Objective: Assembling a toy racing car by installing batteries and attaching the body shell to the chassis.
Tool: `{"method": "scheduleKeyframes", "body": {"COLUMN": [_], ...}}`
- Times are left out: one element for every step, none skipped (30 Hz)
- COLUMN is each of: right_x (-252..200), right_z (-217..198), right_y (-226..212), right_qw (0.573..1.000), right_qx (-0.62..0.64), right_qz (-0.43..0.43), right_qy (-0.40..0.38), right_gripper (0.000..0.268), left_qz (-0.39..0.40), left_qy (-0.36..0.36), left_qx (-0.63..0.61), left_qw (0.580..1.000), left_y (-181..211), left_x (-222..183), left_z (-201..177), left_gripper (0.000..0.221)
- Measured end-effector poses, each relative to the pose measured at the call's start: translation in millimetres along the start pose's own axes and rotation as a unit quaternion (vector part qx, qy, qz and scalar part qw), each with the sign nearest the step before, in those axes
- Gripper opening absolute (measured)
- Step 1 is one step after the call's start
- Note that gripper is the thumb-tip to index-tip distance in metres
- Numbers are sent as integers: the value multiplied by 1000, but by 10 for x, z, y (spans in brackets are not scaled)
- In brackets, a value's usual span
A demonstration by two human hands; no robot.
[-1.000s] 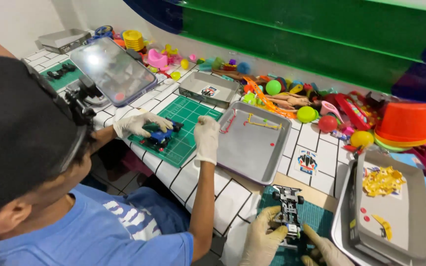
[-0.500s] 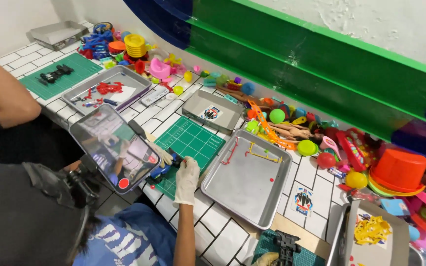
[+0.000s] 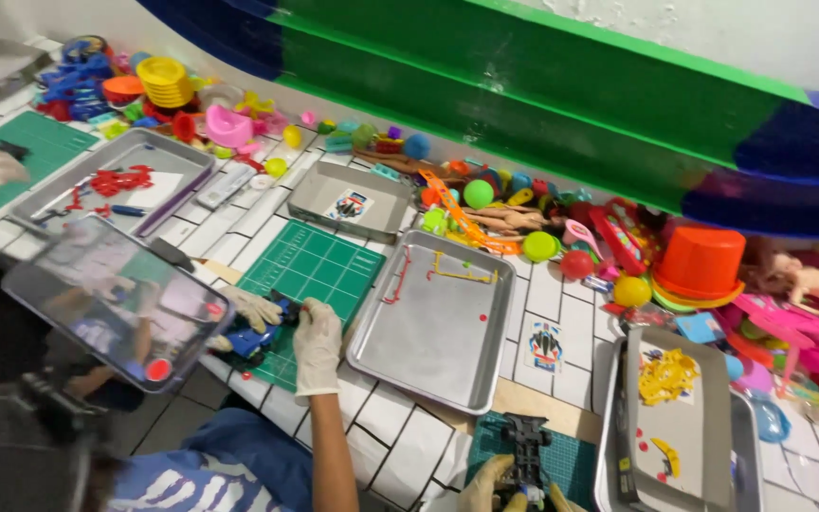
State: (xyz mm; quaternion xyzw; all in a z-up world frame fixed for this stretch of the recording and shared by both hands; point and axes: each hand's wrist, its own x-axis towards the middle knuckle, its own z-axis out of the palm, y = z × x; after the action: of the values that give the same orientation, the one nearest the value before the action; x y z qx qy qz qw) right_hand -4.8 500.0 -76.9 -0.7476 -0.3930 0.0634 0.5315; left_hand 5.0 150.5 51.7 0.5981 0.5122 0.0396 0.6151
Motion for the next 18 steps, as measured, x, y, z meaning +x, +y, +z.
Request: {"method": "scheduleKeyframes", "body": {"right_x": [-6,-6,-38,-60,-73,-83,-42,-236,-462,-733,-1040,-1495,-2145,-2252,-2345,-2435,-2476,-2518], "right_z": [28,17,2,-10,27,70,132,-555,-1131,-1541,-2604,-3562,-4502,-4640,-4775,-4911,-4945,-4978], "right_y": [0,-52,-116,-167,-161,-151,-198,-2,148,205,801,1113,1179,1056,920,775,722,670], "right_qw": [999,999,998,997,997,997,998,997,997,995,996,993,989,990,985,979,979,980], "right_qx": [-6,-11,-29,-46,-54,-58,-57,-60,-70,-79,-76,-88,-100,-99,-111,-124,-124,-106], "right_qz": [-53,-45,-47,-50,-35,-29,-32,-24,-40,-56,-53,-81,-107,-103,-130,-157,-155,-166], "right_qy": [10,21,25,28,35,31,26,32,21,11,19,3,-17,-12,-31,-50,-43,-30], "right_gripper": [17,17,10,14,14,12,12,12,8,15,15,30,45,45,61,77,77,70], "left_qz": [-29,-28,116,258,252,270,292,290,315,340,344,359,372,372,365,357,361,355], "left_qy": [-45,-57,12,77,61,57,60,51,55,58,54,61,70,66,60,54,50,43], "left_qx": [-34,-24,-59,-96,-90,-103,-118,-114,-111,-109,-102,-115,-129,-124,-146,-168,-164,-184], "left_qw": [998,998,991,958,962,956,947,949,941,932,932,924,917,918,918,917,917,916], "left_y": [205,29,-174,-386,-364,-346,-278,-262,-240,-207,-216,-219,-245,-253,-246,-230,-244,-259], "left_x": [41,171,260,353,278,209,180,107,57,-1,3,-1,-33,-69,-106,-148,-217,-286], "left_z": [93,206,311,421,399,373,331,335,310,283,299,311,328,344,347,345,352,356], "left_gripper": [51,51,53,55,55,53,50,50,48,46,46,45,43,43,43,42,42,43]}}
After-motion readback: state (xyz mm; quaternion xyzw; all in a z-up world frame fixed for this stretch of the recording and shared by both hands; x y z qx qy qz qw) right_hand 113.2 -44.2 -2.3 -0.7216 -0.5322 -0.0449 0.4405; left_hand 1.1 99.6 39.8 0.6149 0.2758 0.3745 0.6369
